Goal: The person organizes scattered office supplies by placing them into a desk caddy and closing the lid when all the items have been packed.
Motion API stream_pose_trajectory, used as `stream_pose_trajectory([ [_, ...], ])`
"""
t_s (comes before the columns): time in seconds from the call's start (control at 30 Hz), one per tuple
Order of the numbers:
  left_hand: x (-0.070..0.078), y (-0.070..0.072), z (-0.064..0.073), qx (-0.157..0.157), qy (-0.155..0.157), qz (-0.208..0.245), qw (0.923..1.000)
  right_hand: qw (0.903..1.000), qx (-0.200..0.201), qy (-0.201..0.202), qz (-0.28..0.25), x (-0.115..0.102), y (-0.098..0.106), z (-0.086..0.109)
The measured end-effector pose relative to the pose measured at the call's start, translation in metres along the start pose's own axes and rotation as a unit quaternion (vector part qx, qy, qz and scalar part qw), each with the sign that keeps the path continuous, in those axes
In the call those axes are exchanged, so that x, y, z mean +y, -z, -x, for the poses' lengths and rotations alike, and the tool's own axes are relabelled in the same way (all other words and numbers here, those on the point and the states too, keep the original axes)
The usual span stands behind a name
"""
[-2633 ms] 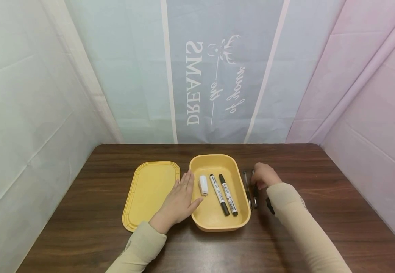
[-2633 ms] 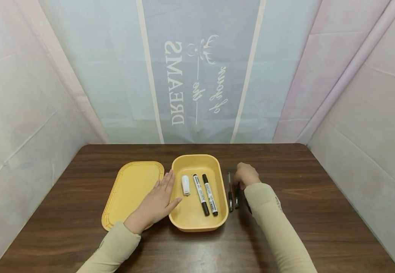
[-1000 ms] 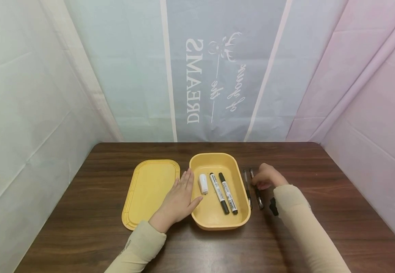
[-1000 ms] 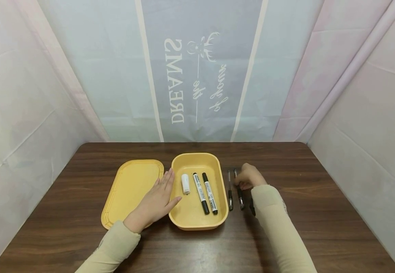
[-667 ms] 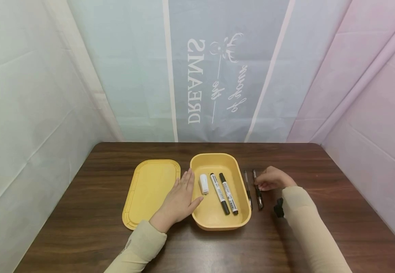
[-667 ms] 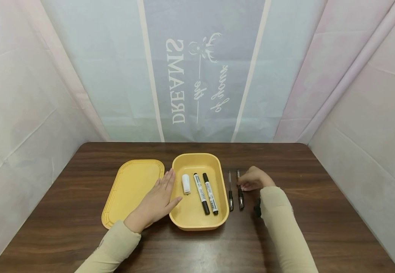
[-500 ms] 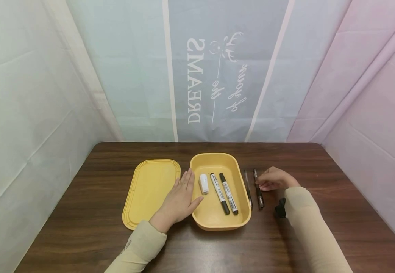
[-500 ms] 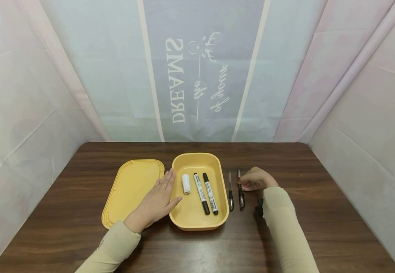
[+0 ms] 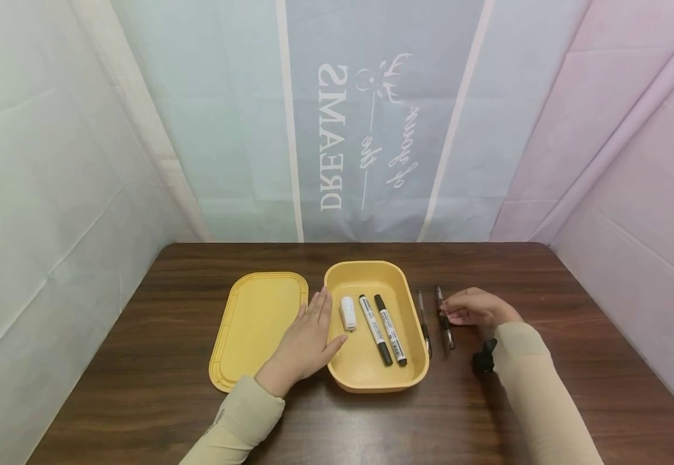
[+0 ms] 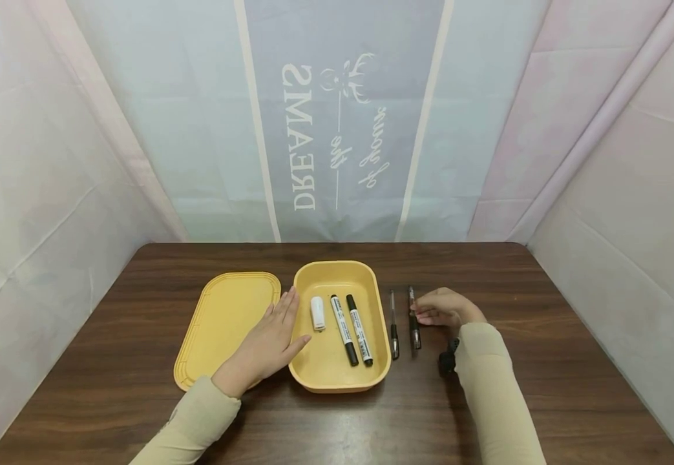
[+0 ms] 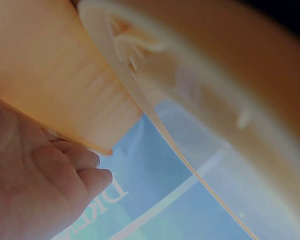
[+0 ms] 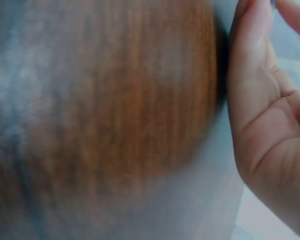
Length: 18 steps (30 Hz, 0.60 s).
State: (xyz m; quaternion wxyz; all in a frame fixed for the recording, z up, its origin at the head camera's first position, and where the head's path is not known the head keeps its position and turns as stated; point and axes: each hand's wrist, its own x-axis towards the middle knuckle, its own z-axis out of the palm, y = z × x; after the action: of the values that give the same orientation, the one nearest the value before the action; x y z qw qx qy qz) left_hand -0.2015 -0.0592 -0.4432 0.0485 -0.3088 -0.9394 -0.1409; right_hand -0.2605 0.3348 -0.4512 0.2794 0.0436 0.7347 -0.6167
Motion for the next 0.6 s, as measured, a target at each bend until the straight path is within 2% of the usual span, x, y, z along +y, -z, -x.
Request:
stream_pose_trajectory([
  [0.2,0.002,-0.003,0.001,0.003,0.002,-0.001,1.0,0.997,-0.019,0.015,-0.074,0.011,0.007,0.0],
  [0.33,0.004,-0.006,0.001,0.007,0.003,-0.005,1.0,0.9934,-0.009,0.009,-0.114,0.013,0.009,0.0],
  [0.6,0.008,-0.007,0.001,0.009,0.009,-0.006,0.9999,0.9926,-0.002,0.004,-0.122,0.013,0.012,-0.001],
])
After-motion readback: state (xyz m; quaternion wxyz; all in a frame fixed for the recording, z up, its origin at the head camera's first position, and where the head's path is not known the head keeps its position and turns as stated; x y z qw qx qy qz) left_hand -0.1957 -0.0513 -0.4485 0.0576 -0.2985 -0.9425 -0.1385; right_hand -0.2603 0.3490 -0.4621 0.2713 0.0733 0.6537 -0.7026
